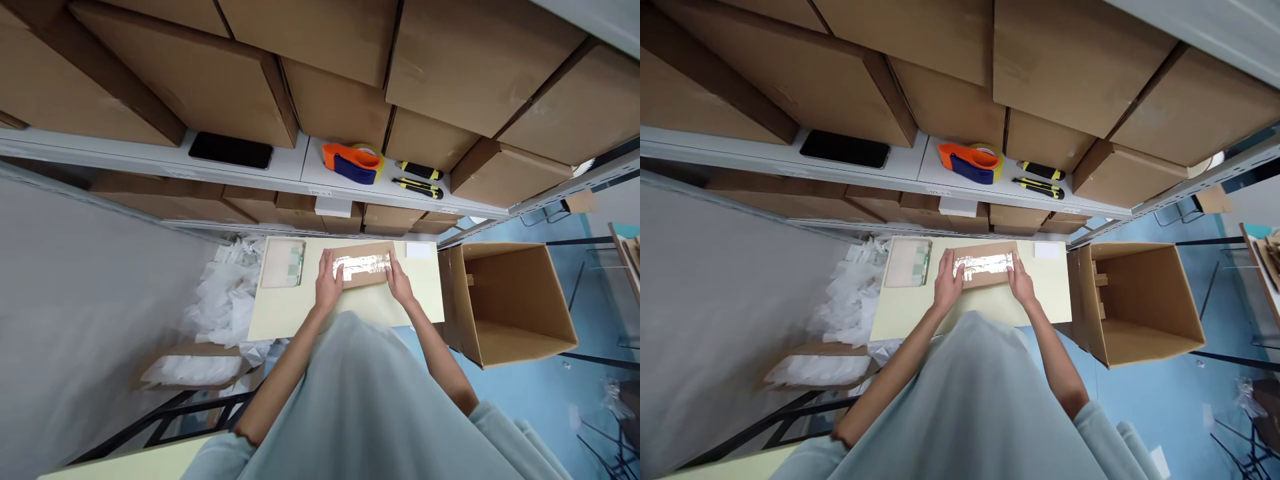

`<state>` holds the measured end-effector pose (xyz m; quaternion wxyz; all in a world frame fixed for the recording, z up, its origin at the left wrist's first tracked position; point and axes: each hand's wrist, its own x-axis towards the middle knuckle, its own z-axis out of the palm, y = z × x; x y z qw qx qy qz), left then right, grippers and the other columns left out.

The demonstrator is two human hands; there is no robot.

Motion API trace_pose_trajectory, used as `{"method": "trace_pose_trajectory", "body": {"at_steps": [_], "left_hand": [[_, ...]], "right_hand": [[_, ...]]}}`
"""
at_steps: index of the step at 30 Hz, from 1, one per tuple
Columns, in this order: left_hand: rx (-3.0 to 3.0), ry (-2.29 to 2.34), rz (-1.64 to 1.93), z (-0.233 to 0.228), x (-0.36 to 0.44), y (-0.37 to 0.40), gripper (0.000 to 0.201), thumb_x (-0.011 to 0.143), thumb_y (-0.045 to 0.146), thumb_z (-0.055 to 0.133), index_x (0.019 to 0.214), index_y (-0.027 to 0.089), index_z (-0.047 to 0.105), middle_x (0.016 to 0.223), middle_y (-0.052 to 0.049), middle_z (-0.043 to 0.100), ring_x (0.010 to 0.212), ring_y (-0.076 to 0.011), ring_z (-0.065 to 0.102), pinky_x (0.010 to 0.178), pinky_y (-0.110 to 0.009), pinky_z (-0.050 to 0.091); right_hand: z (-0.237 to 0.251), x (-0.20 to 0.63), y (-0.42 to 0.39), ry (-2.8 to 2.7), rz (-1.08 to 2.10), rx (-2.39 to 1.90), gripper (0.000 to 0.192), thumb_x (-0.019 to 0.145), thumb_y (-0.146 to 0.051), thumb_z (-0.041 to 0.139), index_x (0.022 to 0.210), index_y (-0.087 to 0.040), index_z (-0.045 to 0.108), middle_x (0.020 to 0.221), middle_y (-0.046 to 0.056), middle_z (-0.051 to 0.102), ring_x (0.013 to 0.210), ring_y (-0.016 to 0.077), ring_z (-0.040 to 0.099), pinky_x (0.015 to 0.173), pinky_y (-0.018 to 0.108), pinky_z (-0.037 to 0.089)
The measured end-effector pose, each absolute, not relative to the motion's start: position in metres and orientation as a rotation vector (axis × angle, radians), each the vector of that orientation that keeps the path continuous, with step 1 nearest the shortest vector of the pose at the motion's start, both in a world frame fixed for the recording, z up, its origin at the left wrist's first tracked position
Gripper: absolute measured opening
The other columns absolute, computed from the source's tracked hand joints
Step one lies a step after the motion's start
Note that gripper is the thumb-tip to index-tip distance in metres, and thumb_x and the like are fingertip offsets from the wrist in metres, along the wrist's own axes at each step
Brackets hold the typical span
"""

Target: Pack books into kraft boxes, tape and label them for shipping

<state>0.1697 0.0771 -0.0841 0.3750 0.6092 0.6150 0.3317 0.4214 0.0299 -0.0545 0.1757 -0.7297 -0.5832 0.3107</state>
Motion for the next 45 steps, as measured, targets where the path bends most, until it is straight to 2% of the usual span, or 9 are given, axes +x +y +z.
{"method": "trace_pose_trajectory", "body": {"at_steps": [5,10,15,22,26,29,39,41,45], "left_hand": [[1.546,1.562,0.907,-0.085,0.176,0.102,0.072,0.113,0.061,0.043,0.174,0.023,0.042,0.184,-0.014,0.035,0.171,-0.0327,0.033,0.141,-0.052,0.030],[1.535,1.530,0.906,-0.085,0.158,0.078,0.070,0.113,0.061,0.044,0.172,0.023,0.046,0.179,-0.013,0.044,0.169,-0.0308,0.039,0.141,-0.051,0.029],[1.585,1.498,0.968,-0.068,0.151,0.046,0.066,0.115,0.057,0.045,0.173,0.025,0.045,0.180,-0.011,0.044,0.169,-0.0279,0.039,0.141,-0.048,0.031],[1.682,1.435,0.938,-0.049,0.187,0.041,0.059,0.118,0.047,0.039,0.172,0.027,0.046,0.182,-0.008,0.039,0.169,-0.0256,0.038,0.139,-0.045,0.036],[1.607,1.482,0.887,-0.077,0.173,0.047,0.064,0.117,0.050,0.036,0.174,0.023,0.043,0.177,-0.011,0.047,0.167,-0.0272,0.043,0.139,-0.047,0.035],[1.556,1.539,0.880,-0.096,0.154,0.052,0.067,0.116,0.052,0.035,0.176,0.021,0.040,0.177,-0.012,0.048,0.167,-0.0287,0.043,0.140,-0.048,0.033],[1.590,1.512,0.873,-0.110,0.181,0.069,0.071,0.116,0.054,0.033,0.180,0.024,0.027,0.186,-0.008,0.031,0.172,-0.0249,0.031,0.141,-0.043,0.030],[1.576,1.515,0.854,-0.113,0.177,0.083,0.070,0.116,0.053,0.034,0.180,0.025,0.028,0.185,-0.008,0.033,0.170,-0.0255,0.035,0.139,-0.043,0.033],[1.485,1.563,0.775,-0.121,0.166,0.116,0.071,0.114,0.054,0.039,0.178,0.024,0.033,0.177,-0.014,0.047,0.163,-0.0321,0.048,0.132,-0.052,0.042]], "right_hand": [[-0.046,0.430,0.051,-1.675,0.908,-2.061,0.067,0.117,-0.047,0.029,0.181,-0.030,0.024,0.183,0.003,0.037,0.165,0.0294,0.046,0.124,0.050,0.054],[-0.043,0.408,0.000,-1.645,0.888,-2.076,0.068,0.118,-0.047,0.028,0.182,-0.026,0.020,0.184,0.008,0.034,0.166,0.0298,0.045,0.121,0.048,0.056],[-0.033,0.399,-0.038,-1.597,0.839,-2.143,0.066,0.118,-0.049,0.029,0.182,-0.032,0.023,0.186,0.006,0.030,0.163,0.0324,0.049,0.116,0.050,0.060],[-0.045,0.424,-0.046,-1.433,0.860,-2.063,0.070,0.118,-0.050,0.023,0.183,-0.026,0.014,0.184,0.007,0.036,0.169,0.0258,0.040,0.133,0.049,0.044],[-0.050,0.409,-0.044,-1.573,0.800,-2.211,0.068,0.118,-0.049,0.025,0.183,-0.030,0.019,0.185,0.009,0.032,0.154,0.0361,0.059,0.114,0.054,0.061],[-0.054,0.394,-0.032,-1.710,0.750,-2.230,0.067,0.118,-0.046,0.025,0.183,-0.031,0.018,0.188,0.010,0.023,0.145,0.0370,0.067,0.103,0.051,0.067],[-0.079,0.438,0.013,-1.673,0.849,-2.028,0.067,0.118,-0.045,0.024,0.183,-0.030,0.014,0.185,0.005,0.034,0.172,0.0251,0.033,0.124,0.047,0.055],[-0.080,0.432,0.024,-1.669,0.842,-2.054,0.068,0.118,-0.045,0.024,0.183,-0.029,0.012,0.186,0.007,0.030,0.170,0.0273,0.037,0.120,0.047,0.057],[-0.081,0.417,0.052,-1.711,0.855,-2.140,0.067,0.118,-0.044,0.028,0.183,-0.032,0.013,0.186,0.010,0.029,0.154,0.0319,0.059,0.114,0.050,0.060]]}}
